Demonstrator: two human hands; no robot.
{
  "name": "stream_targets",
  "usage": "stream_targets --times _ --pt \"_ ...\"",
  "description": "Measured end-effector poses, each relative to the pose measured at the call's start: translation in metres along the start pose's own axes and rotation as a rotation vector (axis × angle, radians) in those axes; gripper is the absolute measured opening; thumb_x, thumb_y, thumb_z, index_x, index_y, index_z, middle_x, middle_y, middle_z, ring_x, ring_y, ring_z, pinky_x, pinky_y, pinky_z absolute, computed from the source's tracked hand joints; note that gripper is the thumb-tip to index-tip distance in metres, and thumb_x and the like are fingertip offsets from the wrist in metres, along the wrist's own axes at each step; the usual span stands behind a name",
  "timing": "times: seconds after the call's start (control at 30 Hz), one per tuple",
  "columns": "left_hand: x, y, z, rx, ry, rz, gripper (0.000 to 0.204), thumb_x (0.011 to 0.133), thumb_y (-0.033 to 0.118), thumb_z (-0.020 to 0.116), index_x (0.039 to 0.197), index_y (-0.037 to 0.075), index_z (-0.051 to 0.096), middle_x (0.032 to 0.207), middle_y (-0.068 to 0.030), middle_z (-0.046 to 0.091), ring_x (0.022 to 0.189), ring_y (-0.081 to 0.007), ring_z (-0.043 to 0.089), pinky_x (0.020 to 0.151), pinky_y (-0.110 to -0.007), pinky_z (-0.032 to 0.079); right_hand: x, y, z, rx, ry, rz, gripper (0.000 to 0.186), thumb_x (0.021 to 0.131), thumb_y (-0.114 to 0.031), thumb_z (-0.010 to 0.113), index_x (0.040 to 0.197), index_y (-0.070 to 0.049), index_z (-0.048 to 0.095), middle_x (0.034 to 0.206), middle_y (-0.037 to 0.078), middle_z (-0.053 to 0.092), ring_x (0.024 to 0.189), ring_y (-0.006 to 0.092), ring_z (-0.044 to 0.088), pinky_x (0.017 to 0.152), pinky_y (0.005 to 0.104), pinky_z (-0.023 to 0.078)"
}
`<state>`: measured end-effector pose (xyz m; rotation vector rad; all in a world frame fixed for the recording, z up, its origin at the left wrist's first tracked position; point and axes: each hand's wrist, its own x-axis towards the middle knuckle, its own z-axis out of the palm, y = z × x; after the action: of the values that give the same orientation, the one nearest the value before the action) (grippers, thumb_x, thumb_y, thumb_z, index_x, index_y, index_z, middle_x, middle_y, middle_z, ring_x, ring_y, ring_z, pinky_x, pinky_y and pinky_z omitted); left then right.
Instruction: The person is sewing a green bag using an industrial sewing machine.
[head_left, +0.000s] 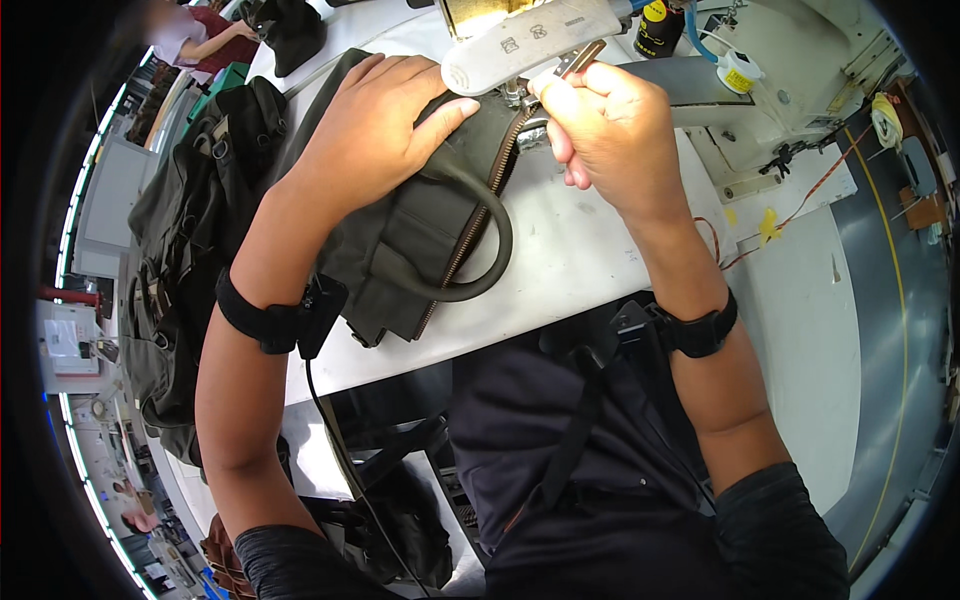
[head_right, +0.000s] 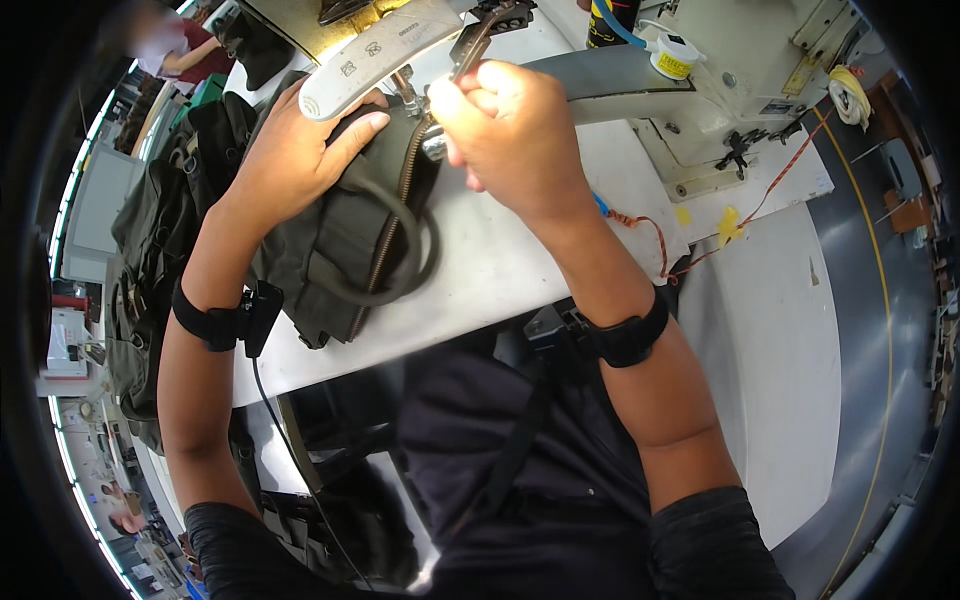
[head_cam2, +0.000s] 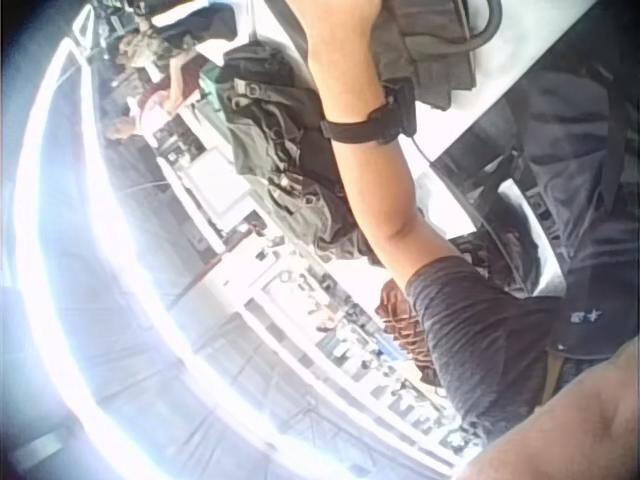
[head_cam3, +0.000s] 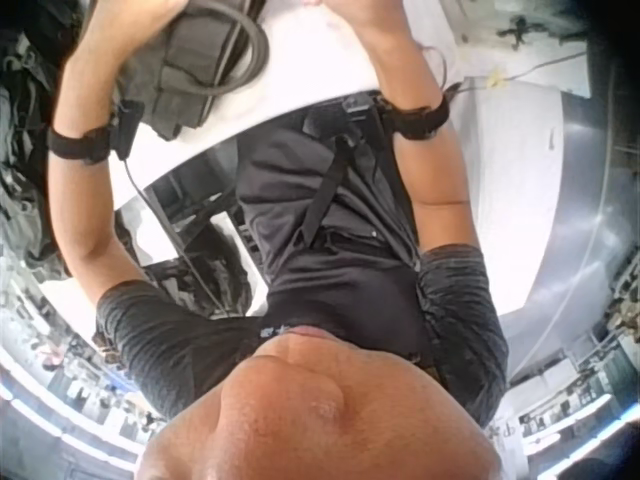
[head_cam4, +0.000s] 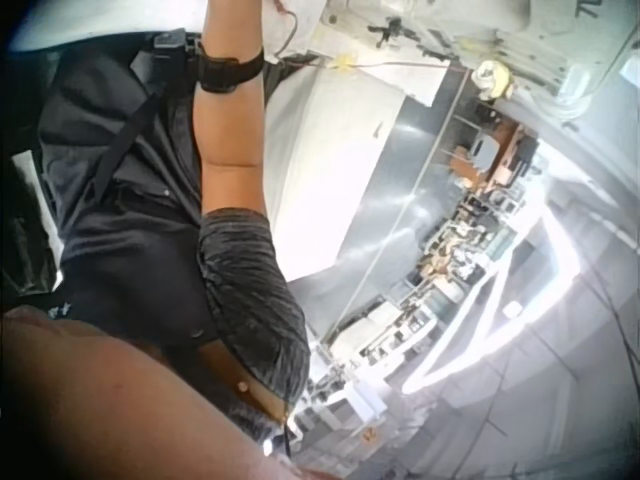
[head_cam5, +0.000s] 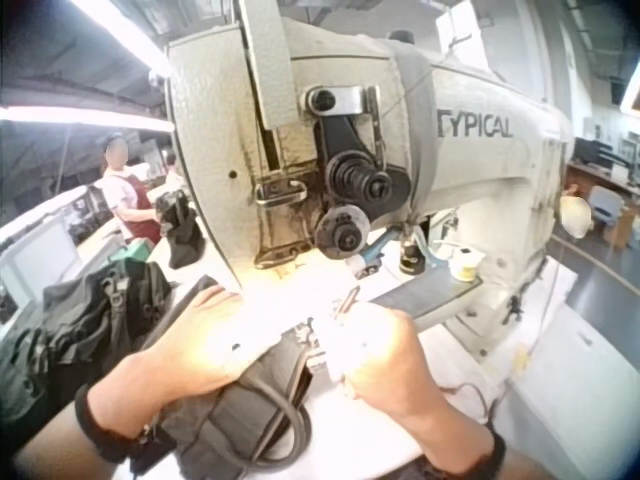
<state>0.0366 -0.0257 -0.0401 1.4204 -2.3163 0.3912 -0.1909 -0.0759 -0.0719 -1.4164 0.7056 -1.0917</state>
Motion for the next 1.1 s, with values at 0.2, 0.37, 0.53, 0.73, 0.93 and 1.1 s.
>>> stream_targets --times 0.2,0.37,0.53,0.73,0.93,1.1 --pt "-0.001 0.008 -0.011 0.074 -0.079 -0.056 0.026 0.097 0.029 0.066 0.097 0.003 0.071 0.094 -0.0118 0.069 0.097 -0.0329 0.064 0.096 -0.044 0.046 -0.001 0.0 0.001 0.045 0.012 0.001 0.023 0.091 -0.016 0.067 0.08 0.004 0.063 0.057 0.005 0.061 0.043 0.0084 0.052 0.039 0.0256 0.042" --pt "-0.012 0.037 -0.023 0.008 -0.191 -0.235 0.028 0.099 0.027 0.063 0.09 0.001 0.067 0.088 -0.0169 0.066 0.088 -0.0384 0.062 0.082 -0.045 0.048 -0.002 0.004 0.001 0.029 0.025 -0.02 0.023 0.091 -0.016 0.068 0.08 0.004 0.063 0.057 0.006 0.062 0.043 0.0087 0.054 0.04 0.0254 0.043" --pt "-0.011 0.048 -0.029 -0.051 -0.316 -0.223 0.022 0.101 0.02 0.061 0.099 -0.003 0.063 0.089 -0.0227 0.064 0.086 -0.0416 0.061 0.079 -0.044 0.049 0.002 0.011 -0.002 -0.173 -0.029 -0.366 0.021 0.091 -0.014 0.07 0.079 0.003 0.064 0.057 0.006 0.062 0.041 0.0097 0.054 0.04 0.0257 0.043" --pt "0.01 0.022 -0.015 -0.523 -0.22 -0.222 0.022 0.096 0.021 0.065 0.095 0.0 0.071 0.087 -0.0097 0.067 0.075 -0.0226 0.062 0.07 -0.034 0.051 -0.003 0.015 -0.004 -0.028 -0.048 -0.184 0.017 0.097 -0.011 0.067 0.087 0.002 0.065 0.059 0.005 0.062 0.043 0.0063 0.054 0.039 0.0217 0.04" --pt "0.014 0.012 -0.009 -1.243 -0.322 -0.721 0.019 0.09 0.019 0.076 0.103 0.005 0.077 0.099 0.0 0.074 0.094 -0.0114 0.066 0.086 -0.027 0.051 0.003 0.024 -0.011 -0.105 -0.058 -0.549 0.01 0.089 0.002 0.057 0.082 0.003 0.064 0.061 0.005 0.062 0.045 0.0074 0.055 0.041 0.0233 0.043" --pt "0.011 0.007 -0.001 -1.379 -0.344 -0.749 0.02 0.089 0.017 0.077 0.106 0.006 0.078 0.104 -0.001 0.074 0.099 -0.0095 0.066 0.089 -0.026 0.051 0.004 0.022 -0.014 -0.155 -0.104 -0.438 0.012 0.092 0.0 0.059 0.081 0.002 0.063 0.061 0.004 0.061 0.045 0.0066 0.054 0.041 0.0227 0.041"
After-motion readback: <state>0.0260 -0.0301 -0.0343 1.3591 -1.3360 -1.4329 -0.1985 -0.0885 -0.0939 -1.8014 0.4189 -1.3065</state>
